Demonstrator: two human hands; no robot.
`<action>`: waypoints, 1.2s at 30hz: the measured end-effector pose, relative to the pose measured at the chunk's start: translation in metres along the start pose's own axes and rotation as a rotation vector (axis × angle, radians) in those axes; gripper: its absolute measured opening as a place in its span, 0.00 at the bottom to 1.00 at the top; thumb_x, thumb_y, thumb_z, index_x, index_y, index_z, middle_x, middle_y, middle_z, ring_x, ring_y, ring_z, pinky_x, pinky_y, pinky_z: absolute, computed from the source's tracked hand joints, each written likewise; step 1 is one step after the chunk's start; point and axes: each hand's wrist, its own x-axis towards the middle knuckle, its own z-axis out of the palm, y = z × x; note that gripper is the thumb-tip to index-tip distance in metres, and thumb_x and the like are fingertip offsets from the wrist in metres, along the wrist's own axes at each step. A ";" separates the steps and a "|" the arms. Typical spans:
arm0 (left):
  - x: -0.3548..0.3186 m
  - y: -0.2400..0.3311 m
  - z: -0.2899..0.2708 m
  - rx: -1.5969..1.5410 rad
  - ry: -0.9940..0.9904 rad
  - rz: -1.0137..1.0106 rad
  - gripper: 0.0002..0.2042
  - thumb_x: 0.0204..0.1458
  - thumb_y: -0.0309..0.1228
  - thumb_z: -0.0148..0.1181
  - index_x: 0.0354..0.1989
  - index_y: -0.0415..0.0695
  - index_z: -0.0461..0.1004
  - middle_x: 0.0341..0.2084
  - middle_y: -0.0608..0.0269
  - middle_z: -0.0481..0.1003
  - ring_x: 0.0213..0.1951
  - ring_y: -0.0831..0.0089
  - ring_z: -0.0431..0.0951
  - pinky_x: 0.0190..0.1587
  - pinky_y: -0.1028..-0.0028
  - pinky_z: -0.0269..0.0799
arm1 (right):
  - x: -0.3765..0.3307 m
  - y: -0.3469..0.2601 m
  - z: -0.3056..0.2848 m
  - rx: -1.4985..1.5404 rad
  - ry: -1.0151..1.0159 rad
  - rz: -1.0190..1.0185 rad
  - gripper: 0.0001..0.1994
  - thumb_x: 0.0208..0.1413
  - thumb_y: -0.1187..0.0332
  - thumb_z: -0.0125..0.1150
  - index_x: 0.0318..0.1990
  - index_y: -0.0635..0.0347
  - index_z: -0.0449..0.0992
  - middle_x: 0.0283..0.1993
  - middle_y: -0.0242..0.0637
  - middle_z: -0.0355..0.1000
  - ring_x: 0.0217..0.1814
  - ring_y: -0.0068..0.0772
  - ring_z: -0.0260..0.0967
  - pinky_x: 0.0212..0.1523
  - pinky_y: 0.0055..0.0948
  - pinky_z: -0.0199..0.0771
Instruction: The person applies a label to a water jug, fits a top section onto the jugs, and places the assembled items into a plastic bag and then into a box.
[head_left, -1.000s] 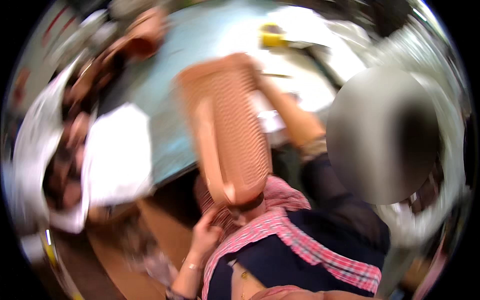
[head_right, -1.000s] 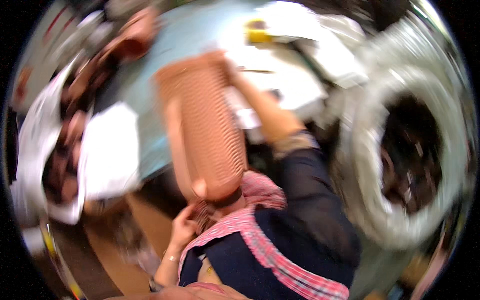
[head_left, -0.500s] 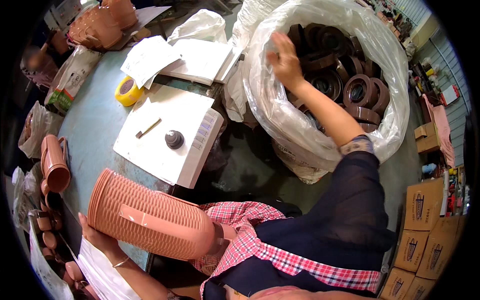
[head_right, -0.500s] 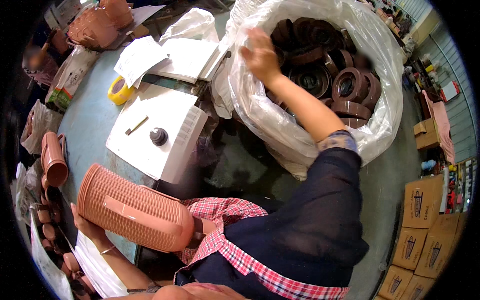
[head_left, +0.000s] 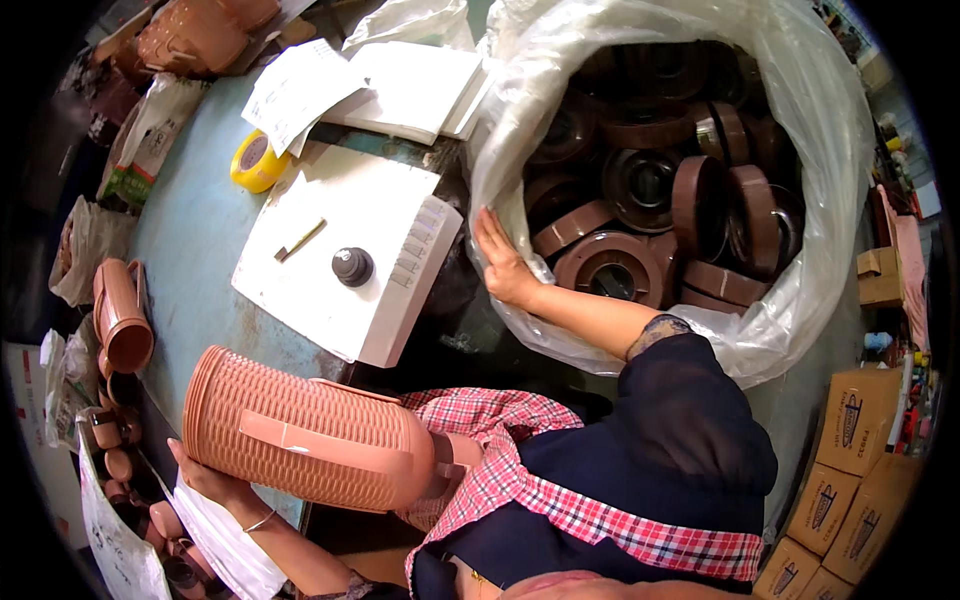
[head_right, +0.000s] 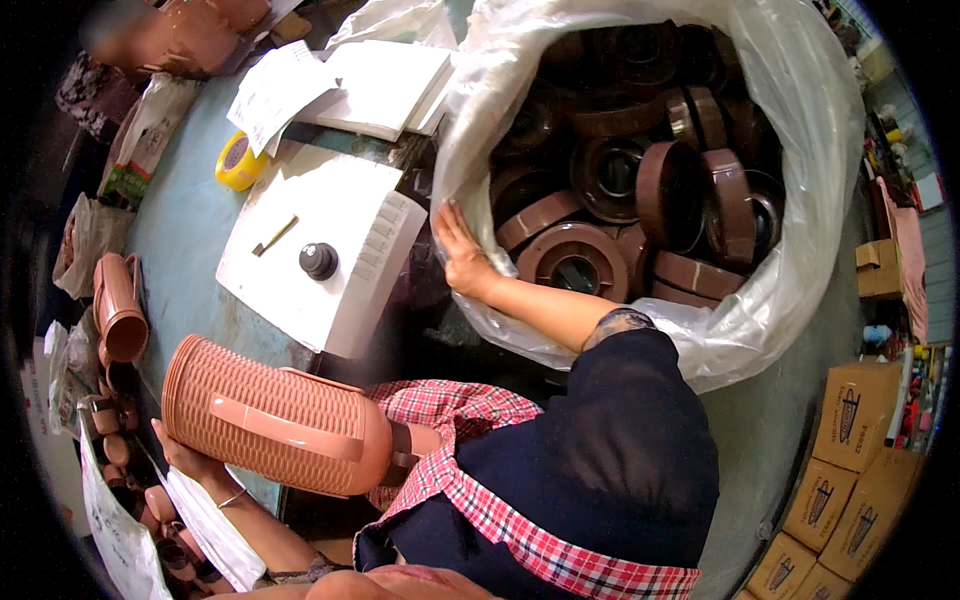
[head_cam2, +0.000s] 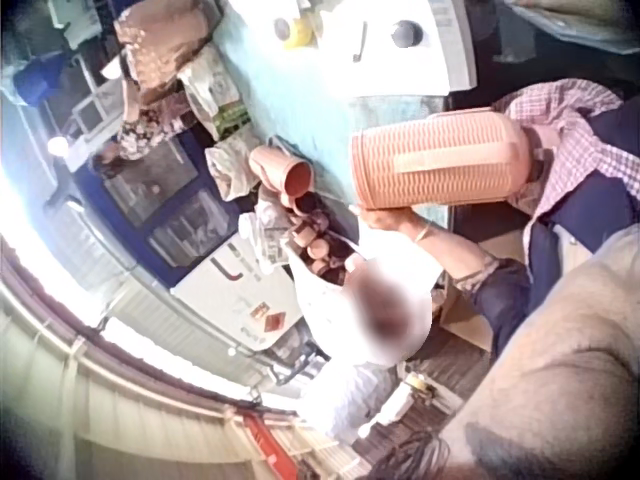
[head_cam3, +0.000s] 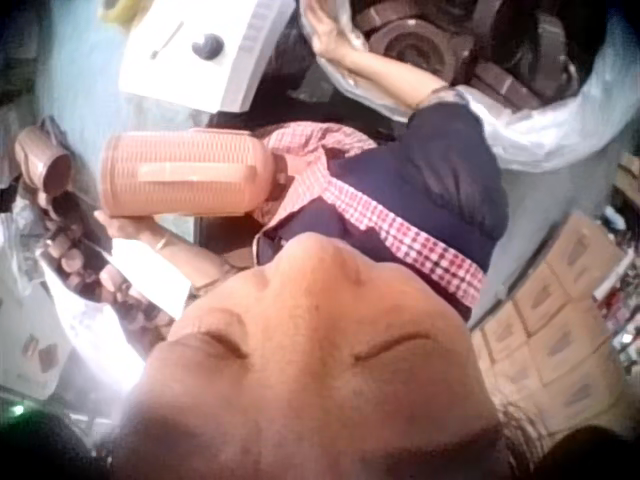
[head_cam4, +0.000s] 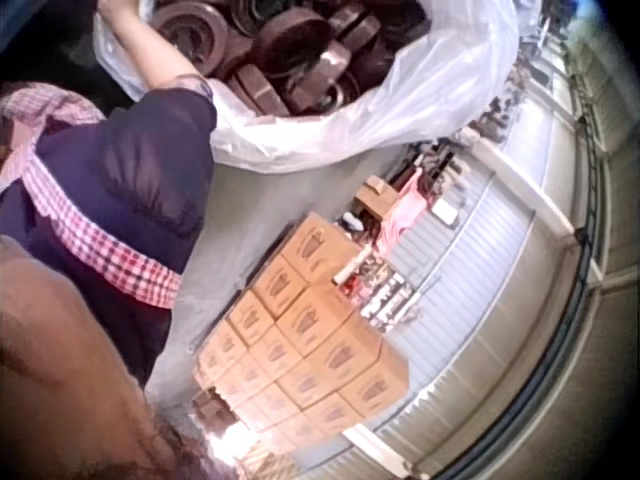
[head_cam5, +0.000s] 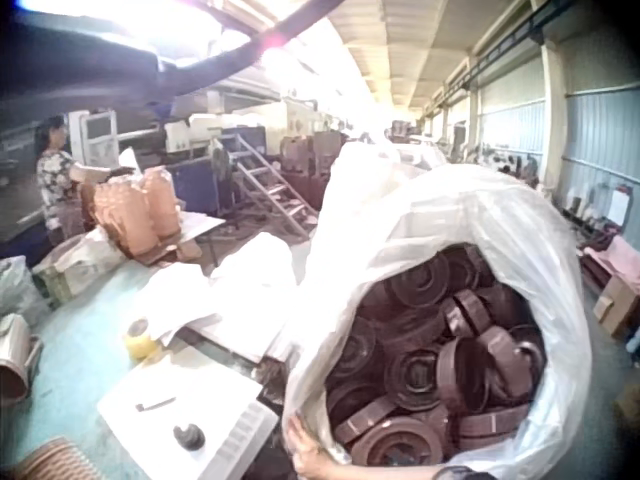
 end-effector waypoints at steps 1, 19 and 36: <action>-0.001 0.000 -0.001 0.011 0.026 -0.006 0.23 0.57 0.46 0.41 0.32 0.34 0.71 0.28 0.56 0.74 0.28 0.70 0.75 0.34 0.73 0.72 | 0.000 0.000 -0.003 -0.099 -0.101 0.080 0.35 0.34 0.82 0.43 0.59 0.72 0.53 0.67 0.55 0.37 0.70 0.55 0.31 0.67 0.40 0.34; 0.007 -0.005 -0.015 -0.092 -0.135 -0.027 0.24 0.58 0.46 0.39 0.31 0.34 0.72 0.29 0.57 0.74 0.28 0.71 0.75 0.34 0.74 0.72 | 0.054 -0.037 -0.069 -0.536 0.038 -0.260 0.10 0.46 0.61 0.58 0.28 0.59 0.74 0.32 0.39 0.72 0.37 0.41 0.70 0.40 0.39 0.68; 0.005 -0.010 -0.020 -0.071 -0.081 0.027 0.22 0.57 0.45 0.43 0.28 0.37 0.72 0.25 0.59 0.74 0.24 0.73 0.75 0.30 0.75 0.71 | -0.013 0.064 -0.366 -0.832 0.232 0.864 0.25 0.41 0.47 0.62 0.39 0.58 0.77 0.42 0.46 0.73 0.45 0.49 0.70 0.45 0.40 0.69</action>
